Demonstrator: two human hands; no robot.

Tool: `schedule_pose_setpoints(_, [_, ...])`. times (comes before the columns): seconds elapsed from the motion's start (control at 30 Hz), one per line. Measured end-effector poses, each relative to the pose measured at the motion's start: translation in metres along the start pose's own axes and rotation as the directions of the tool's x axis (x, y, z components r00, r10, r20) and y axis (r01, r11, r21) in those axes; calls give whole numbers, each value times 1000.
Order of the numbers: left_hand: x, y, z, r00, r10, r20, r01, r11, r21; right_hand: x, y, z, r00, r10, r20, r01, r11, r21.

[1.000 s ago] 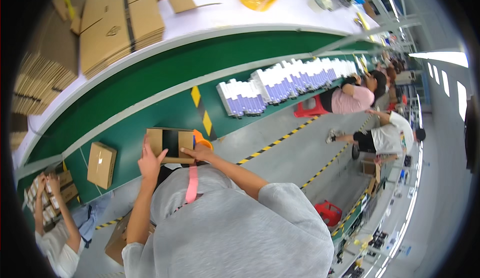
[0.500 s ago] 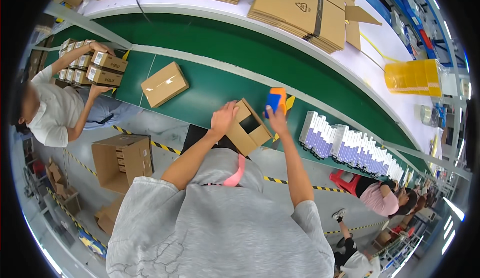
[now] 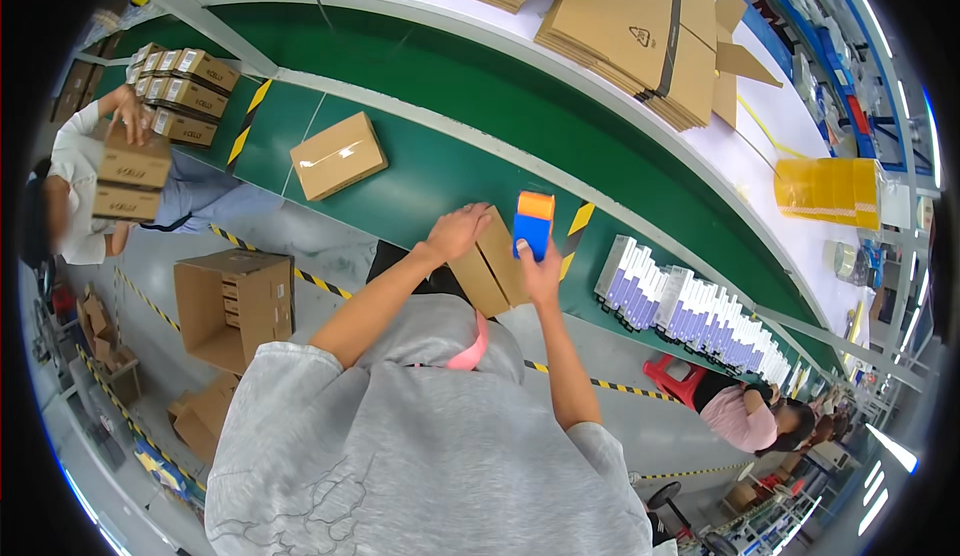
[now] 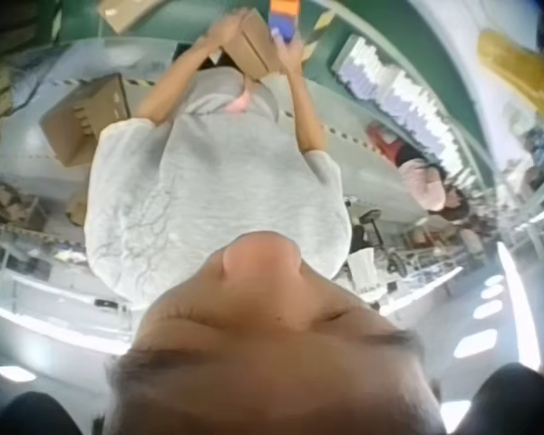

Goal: The person is assembling small product boxes, placing items inside, and sealing them with a tape dispenser.

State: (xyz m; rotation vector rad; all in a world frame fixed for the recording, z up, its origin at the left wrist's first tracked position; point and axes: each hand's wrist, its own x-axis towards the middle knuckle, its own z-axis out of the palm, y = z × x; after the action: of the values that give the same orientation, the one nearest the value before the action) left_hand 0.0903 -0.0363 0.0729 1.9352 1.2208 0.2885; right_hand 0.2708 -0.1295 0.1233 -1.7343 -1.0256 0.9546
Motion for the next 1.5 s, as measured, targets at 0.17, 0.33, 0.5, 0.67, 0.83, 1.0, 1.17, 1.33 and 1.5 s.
schedule_pose_setpoints(0.17, [3, 8, -10, 995, -31, 96, 15, 986, 166, -42, -12, -31, 913, 238, 332, -299, 943, 146])
schedule_pose_setpoints(0.33, [-2, 7, -9, 982, 172, -81, -161, 979, 122, -73, 38, -30, 889, 199, 413, -273, 953, 129])
schedule_pose_setpoints(0.5, [-34, 43, -34, 986, -140, -86, 127, 982, -141, -79, 45, -34, 889, 173, 424, -261, 952, 158])
schedule_pose_setpoints(0.67, [-50, 44, -15, 879, -218, 425, 458, 633, -624, -80, 44, -37, 886, 127, 445, -216, 964, 155])
schedule_pose_setpoints(0.83, [-38, 36, -16, 898, -203, 390, 432, 567, -701, -78, 38, -33, 896, 119, 427, -192, 972, 134])
schedule_pose_setpoints(1.0, [-5, 21, -35, 909, -226, 350, 416, 543, -730, -66, -11, -26, 875, 390, 287, -392, 918, -54])
schedule_pose_setpoints(1.17, [21, 0, -43, 952, -208, 222, 303, 564, -768, -52, -20, -10, 892, 384, 239, -367, 923, -115])
schedule_pose_setpoints(1.33, [25, -12, -38, 957, -234, 171, 271, 513, -815, -31, -49, -6, 859, 442, 260, -405, 896, -185])
schedule_pose_setpoints(1.5, [18, -24, -27, 967, -248, 56, 174, 487, -856, -26, -44, -1, 847, 442, 297, -387, 894, -226])
